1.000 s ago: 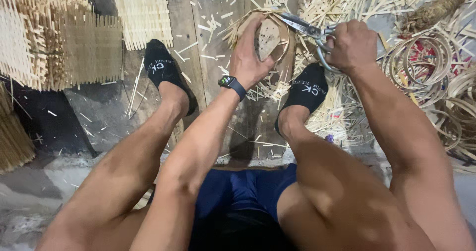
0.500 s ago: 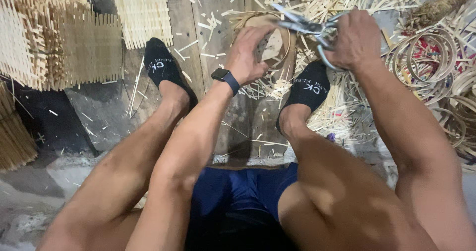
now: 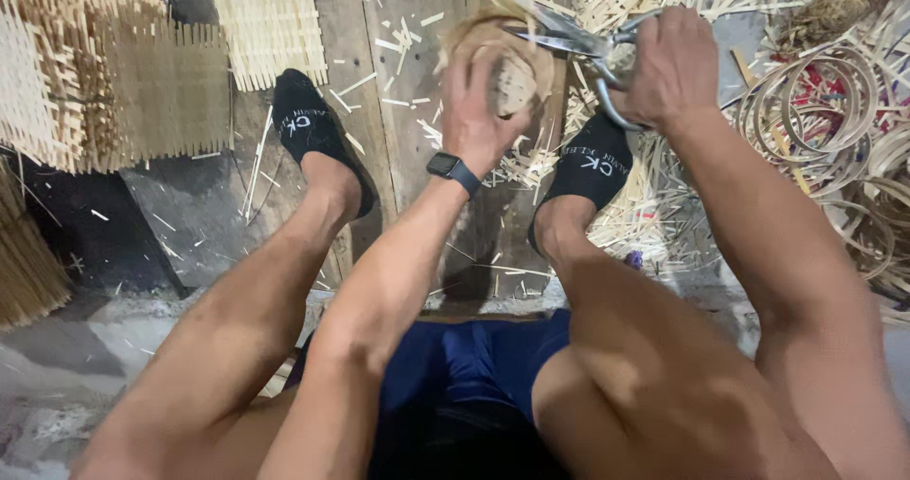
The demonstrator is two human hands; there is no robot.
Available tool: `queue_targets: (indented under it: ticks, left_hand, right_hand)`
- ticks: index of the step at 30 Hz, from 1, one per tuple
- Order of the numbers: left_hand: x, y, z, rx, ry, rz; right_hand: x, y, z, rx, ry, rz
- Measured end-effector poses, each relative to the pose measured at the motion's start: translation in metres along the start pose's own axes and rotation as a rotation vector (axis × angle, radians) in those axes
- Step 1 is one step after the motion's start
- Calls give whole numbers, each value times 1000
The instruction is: The person sits on the floor and repeatedly places a flat woven bamboo mat into a circular wooden mold, then uses shears to trim the overhanging bamboo strips flush with the mold edge. The person removes the trimmed base, sets it aside, and repeats the process with additional mats.
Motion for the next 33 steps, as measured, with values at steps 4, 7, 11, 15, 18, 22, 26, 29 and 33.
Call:
queue_targets:
  ticks: [4,7,11,15,18,22,26,29,33]
  left_hand:
    - [5,-2,-1,49,-146,88]
    - [8,-6,-6,-31,-106,9]
    - [8,-3,-1,42,-39,85]
    - [7,-1,6,20,-168,139]
    - [4,-1,-1,10,-63,64]
    - [-5,-4,-2,-51,29,-130]
    - [-4,4,1,-61,-74,43]
    - [1,3,-5,-95,-117,59]
    - [4,4,-11,1,-131,43]
  right_hand:
    - [3,-1,14,47,-242,109]
    - [-4,12,7,127,-262,109]
    - [-3,9,4,41,-138,48]
    - [2,-4,14,90,-101,50]
    - [-7,8,21,108,-294,108]
    - [-14,12,6,40,-90,3]
    - [-7,-5,8,51,134,-26]
    - [-9,4,24,31,-139,48]
    - [-18,19,5,117,-11,-32]
Point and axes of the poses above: each hand's wrist, its own x-axis towards the middle knuckle, its own z-axis out of the palm, y = z × x, the point moved 5 cm from there along x, towards the middle knuckle, and after that the axes turned 12 degrees about y, right-handed, at the moved point
